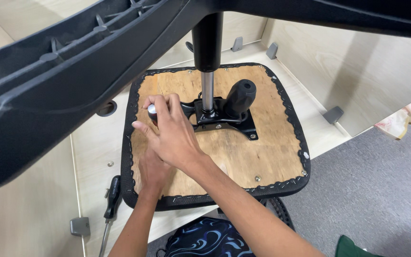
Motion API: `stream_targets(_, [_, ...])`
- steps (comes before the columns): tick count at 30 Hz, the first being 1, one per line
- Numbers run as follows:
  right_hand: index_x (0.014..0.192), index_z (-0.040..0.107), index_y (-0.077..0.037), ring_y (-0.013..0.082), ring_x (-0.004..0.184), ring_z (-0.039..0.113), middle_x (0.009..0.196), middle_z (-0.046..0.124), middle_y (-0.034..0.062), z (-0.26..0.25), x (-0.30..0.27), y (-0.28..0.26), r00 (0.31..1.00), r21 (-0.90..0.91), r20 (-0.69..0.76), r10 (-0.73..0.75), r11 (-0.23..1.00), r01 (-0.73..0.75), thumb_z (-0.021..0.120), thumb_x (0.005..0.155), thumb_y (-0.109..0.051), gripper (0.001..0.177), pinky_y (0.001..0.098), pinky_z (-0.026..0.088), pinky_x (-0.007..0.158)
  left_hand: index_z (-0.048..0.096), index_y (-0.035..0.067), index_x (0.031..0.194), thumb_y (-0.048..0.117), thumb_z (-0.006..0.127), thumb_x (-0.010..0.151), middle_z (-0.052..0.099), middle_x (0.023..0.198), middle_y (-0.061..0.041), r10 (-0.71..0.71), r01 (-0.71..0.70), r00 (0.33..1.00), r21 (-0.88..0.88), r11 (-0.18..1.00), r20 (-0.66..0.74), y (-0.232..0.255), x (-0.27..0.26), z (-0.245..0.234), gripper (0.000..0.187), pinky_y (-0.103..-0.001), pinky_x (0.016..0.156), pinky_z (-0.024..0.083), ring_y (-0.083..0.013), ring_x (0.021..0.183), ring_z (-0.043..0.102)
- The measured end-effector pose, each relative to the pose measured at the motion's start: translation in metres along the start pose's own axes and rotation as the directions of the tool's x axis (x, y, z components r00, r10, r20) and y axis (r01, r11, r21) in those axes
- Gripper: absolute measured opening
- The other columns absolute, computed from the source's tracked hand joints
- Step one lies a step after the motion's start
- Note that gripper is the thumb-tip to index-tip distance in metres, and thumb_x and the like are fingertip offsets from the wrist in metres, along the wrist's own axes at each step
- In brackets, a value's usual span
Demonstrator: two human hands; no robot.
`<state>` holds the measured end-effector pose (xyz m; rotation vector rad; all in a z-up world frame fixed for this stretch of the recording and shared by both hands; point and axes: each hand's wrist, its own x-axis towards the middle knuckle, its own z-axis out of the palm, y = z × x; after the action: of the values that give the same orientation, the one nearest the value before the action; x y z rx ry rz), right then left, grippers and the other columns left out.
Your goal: The person uses a screwdriver to tighten screws on the underside of an office chair seat, securing the seat to the chair's central column and base. The person works methodically on multiple fasteners to complete the assembly.
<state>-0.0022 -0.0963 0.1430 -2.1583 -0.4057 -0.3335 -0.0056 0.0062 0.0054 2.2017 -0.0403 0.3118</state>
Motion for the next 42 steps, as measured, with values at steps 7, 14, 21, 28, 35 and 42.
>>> stream_targets(7, [0.118,0.068,-0.007,0.0235,0.091,0.068,0.105,0.066,0.0102,-0.002,0.002,0.013,0.988,0.172,0.101,-0.114,0.981,0.095,0.073,0.084,-0.005,0.035,0.0385,0.058,0.083,0.061,0.004,0.120,0.032,0.078,0.080,0.071,0.078,-0.021,-0.061,0.065,0.996,0.074,0.995,-0.057,-0.007,0.007,0.006,0.053,-0.053,0.070,0.051,-0.0418,0.076,0.070])
stream_targets(14, [0.131,0.054,-0.010,0.0227,0.094,0.069,0.099,0.064,0.0120,-0.002,0.007,0.012,0.960,0.235,0.277,0.039,0.966,-0.107,0.052,0.086,0.014,0.051,0.0415,0.055,0.081,0.061,0.004,0.123,0.028,0.078,0.077,0.072,0.073,-0.018,-0.074,0.076,0.997,0.076,0.994,-0.038,-0.016,0.009,0.011,0.054,-0.050,0.067,0.054,-0.0372,0.069,0.072])
stream_targets(21, [0.118,0.054,-0.011,0.0277,0.105,0.061,0.113,0.053,0.0121,-0.010,0.009,0.013,0.997,-0.030,0.067,-0.036,0.999,0.038,0.068,0.098,-0.017,0.025,0.0449,0.051,0.089,0.065,0.005,0.118,0.025,0.078,0.081,0.074,0.077,-0.016,-0.024,0.029,0.999,0.108,0.994,-0.048,-0.010,0.006,0.008,0.044,-0.046,0.069,0.055,-0.0331,0.071,0.074])
stream_targets(28, [0.117,0.059,-0.011,0.0275,0.097,0.067,0.112,0.061,0.0100,-0.006,0.013,0.019,0.996,0.023,0.094,-0.005,1.000,0.003,0.070,0.090,-0.013,0.030,0.0430,0.052,0.085,0.064,0.005,0.100,0.028,0.082,0.082,0.074,0.079,-0.014,-0.062,0.071,0.996,0.150,0.986,-0.064,-0.009,0.006,0.011,0.034,-0.047,0.070,0.054,-0.0345,0.074,0.072])
stream_targets(35, [0.122,0.057,-0.006,0.0304,0.102,0.068,0.114,0.064,0.0140,-0.013,0.024,0.036,0.993,0.076,0.061,-0.099,0.993,0.095,0.068,0.092,-0.010,0.032,0.0441,0.052,0.088,0.065,0.007,0.094,0.022,0.081,0.082,0.075,0.085,-0.008,0.035,-0.015,0.988,0.134,0.991,-0.151,-0.006,0.004,0.014,0.025,-0.044,0.068,0.054,-0.0301,0.079,0.073])
stream_targets(42, [0.119,0.059,-0.007,0.0273,0.093,0.068,0.113,0.053,0.0120,-0.017,0.023,0.025,0.994,-0.071,0.039,0.104,0.992,-0.101,0.072,0.093,-0.034,0.040,0.0416,0.054,0.083,0.060,0.008,0.105,0.019,0.074,0.087,0.071,0.096,-0.010,0.061,-0.043,0.991,0.137,0.990,-0.123,0.004,0.001,0.014,0.025,-0.042,0.072,0.055,-0.0296,0.085,0.072])
